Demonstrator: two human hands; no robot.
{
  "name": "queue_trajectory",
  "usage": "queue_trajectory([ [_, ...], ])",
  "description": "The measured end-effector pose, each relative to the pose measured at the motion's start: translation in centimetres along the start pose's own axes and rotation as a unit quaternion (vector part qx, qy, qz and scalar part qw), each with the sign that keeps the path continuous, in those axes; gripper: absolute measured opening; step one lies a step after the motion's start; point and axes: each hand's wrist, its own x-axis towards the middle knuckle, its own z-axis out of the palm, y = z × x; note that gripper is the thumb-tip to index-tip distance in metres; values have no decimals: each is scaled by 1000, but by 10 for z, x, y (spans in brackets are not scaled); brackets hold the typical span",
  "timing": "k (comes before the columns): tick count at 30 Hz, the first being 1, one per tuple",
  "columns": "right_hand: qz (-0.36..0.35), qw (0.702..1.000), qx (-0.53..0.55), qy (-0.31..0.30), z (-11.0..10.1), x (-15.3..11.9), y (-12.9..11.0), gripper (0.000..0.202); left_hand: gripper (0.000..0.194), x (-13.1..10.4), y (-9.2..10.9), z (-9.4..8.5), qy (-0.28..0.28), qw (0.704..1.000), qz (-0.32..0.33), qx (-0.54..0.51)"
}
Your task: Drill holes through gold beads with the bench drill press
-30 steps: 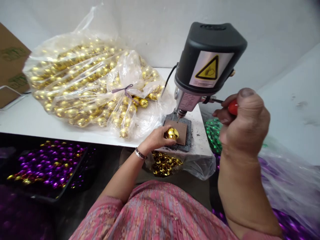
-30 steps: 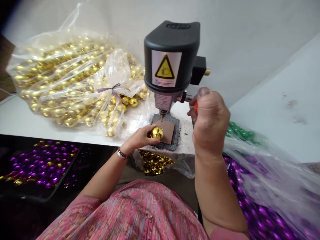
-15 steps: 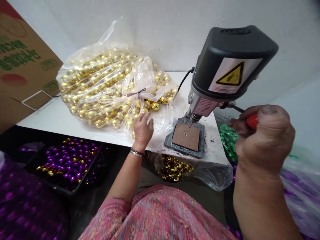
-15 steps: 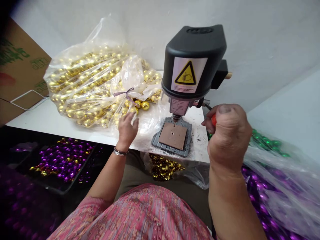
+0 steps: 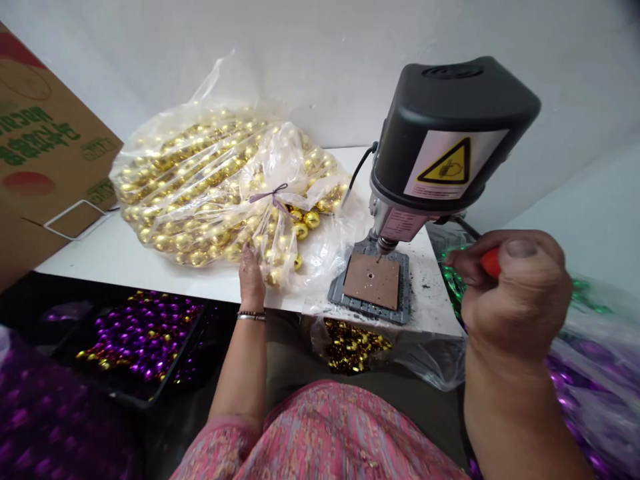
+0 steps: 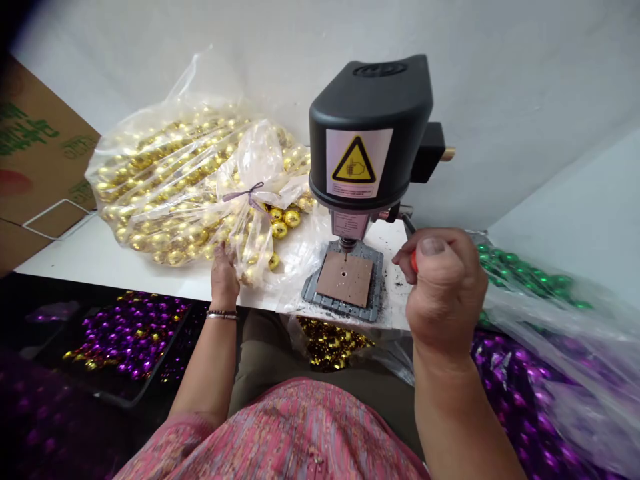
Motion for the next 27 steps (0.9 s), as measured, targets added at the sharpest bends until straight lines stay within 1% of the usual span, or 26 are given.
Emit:
queue_trajectory([
  [2, 2, 1000, 8, 6, 1, -1, 0, 21, 74, -5, 6, 6, 6, 995, -44, -89],
  [3, 5, 1000, 10, 8, 2, -2, 0, 20, 72, -8, 7, 8, 7, 991, -67, -117],
  [5, 12, 1000, 15, 9, 2, -3, 0, 18, 67, -15, 7, 15, 13, 990, -87, -111],
  [6, 12, 1000, 19, 6, 2, -3, 1, 17, 64, -18, 6, 19, 30, 992, -85, -91],
  [8, 6, 1000, 29, -3, 0, -4, 3, 16, 60, -26, 2, 26, 88, 994, -56, -24],
  [11, 4, 999, 47, -23, -3, -5, 6, 16, 55, -37, -3, 34, 170, 980, -9, 105],
  [13, 8, 998, 55, -34, -5, -6, 7, 17, 53, -44, -2, 37, 192, 969, -14, 156],
  [14, 11, 998, 57, -38, -6, -7, 7, 18, 53, -47, -1, 40, 197, 967, -27, 158],
  [15, 13, 997, 58, -42, -6, -7, 7, 18, 54, -50, 2, 42, 196, 969, -40, 146],
  [17, 15, 997, 53, -45, -7, -9, 8, 20, 55, -54, 8, 47, 176, 978, -58, 90],
  [18, 16, 998, 50, -47, -7, -9, 8, 20, 57, -54, 11, 49, 155, 984, -64, 54],
  [20, 12, 997, 46, -53, -8, -10, 9, 20, 59, -53, 17, 50, 86, 994, -68, 5],
  [22, 7, 997, 51, -59, -8, -11, 10, 21, 60, -49, 19, 47, 27, 997, -70, -1],
  [23, 6, 997, 54, -61, -9, -11, 10, 20, 59, -48, 20, 43, 14, 998, -65, 20],
  [24, 4, 996, 55, -63, -9, -11, 11, 20, 57, -46, 19, 38, 18, 997, -52, 57],
  [25, 3, 996, 57, -64, -9, -11, 11, 20, 55, -45, 19, 33, 40, 993, -30, 104],
  [27, -1, 996, 59, -67, -10, -11, 12, 20, 53, -45, 20, 25, 117, 972, 42, 197],
])
